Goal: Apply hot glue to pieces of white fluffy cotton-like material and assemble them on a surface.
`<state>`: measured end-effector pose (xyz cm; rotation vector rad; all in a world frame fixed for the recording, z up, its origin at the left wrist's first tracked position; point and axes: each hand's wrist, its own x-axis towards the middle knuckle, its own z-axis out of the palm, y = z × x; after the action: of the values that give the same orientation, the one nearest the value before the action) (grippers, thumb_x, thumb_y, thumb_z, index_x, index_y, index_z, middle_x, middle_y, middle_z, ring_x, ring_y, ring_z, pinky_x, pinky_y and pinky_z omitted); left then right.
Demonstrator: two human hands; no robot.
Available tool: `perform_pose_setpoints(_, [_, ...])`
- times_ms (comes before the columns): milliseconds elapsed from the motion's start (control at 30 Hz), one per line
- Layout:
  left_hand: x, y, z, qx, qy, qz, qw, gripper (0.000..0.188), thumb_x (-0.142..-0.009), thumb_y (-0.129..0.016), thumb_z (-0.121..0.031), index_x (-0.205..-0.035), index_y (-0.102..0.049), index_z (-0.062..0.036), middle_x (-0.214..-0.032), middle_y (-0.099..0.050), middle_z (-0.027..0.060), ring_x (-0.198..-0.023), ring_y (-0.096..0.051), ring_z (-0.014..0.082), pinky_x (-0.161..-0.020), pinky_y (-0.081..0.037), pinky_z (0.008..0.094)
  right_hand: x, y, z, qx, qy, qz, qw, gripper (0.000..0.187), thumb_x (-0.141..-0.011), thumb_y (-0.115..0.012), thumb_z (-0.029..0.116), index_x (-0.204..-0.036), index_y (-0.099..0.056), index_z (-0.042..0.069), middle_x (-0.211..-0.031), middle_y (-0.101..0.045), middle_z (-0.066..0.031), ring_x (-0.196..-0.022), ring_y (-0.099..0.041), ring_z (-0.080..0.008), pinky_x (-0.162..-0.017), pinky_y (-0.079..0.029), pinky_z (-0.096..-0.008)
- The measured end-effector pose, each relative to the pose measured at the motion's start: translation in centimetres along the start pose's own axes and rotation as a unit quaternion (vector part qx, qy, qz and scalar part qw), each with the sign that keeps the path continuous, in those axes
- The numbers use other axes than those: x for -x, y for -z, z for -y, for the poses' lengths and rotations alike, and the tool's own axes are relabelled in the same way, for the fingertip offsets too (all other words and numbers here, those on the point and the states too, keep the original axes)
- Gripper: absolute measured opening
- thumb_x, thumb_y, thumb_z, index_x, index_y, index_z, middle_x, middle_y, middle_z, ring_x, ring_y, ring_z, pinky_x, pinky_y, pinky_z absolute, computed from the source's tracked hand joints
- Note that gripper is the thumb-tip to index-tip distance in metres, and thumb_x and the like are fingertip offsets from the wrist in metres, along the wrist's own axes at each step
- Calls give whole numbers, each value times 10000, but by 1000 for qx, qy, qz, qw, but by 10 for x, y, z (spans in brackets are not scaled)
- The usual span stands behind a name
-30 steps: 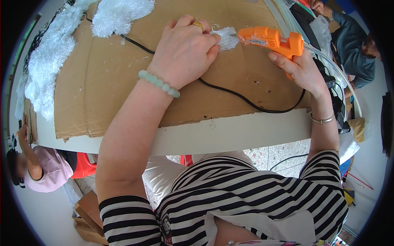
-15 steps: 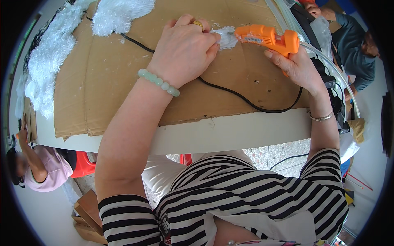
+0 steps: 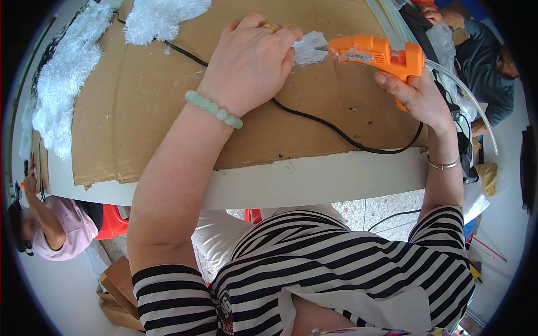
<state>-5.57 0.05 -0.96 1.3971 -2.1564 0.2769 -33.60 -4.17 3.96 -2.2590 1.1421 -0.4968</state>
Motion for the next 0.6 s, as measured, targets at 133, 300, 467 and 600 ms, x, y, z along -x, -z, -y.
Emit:
perform_pose_setpoints(133, [0, -1, 3, 19, -2, -6, 1000, 247, -878, -523, -84, -1109, -599, -128, -824, -661, 86, -993, -585, 335, -926, -437, 443, -3, -3, -5, 16, -3, 3, 1000, 354, -912, -662, 337, -1031, -587, 12, -657, -487, -14, -602, -442, -116, -572, -403, -277])
perform_pose_setpoints(300, [0, -2, 9, 62, 14, -13, 998, 279, -851, -461, -12, -1079, -593, -104, -934, -694, 92, -973, -590, 323, -921, -444, 423, -1, -4, -5, 34, 6, 4, 999, 337, -918, -656, 329, -1031, -590, 18, -643, -476, -4, -592, -432, -100, -557, -389, -263])
perform_pose_setpoints(467, [1, -3, 14, 81, 12, -10, 997, 290, -833, -442, 8, -1069, -585, -84, -982, -697, 99, -958, -594, 318, -901, -455, 407, 0, -4, 0, 27, -24, 18, 999, 333, -912, -664, 320, -1040, -593, 21, -632, -481, -5, -584, -445, -100, -552, -391, -264])
perform_pose_setpoints(600, [1, -3, 15, 85, 9, -9, 996, 287, -835, -440, 9, -1068, -583, -78, -976, -697, 103, -949, -596, 317, -896, -457, 407, 1, -8, 1, 34, -6, 6, 999, 331, -908, -668, 313, -1052, -597, 24, -635, -493, -10, -586, -466, -104, -555, -405, -266])
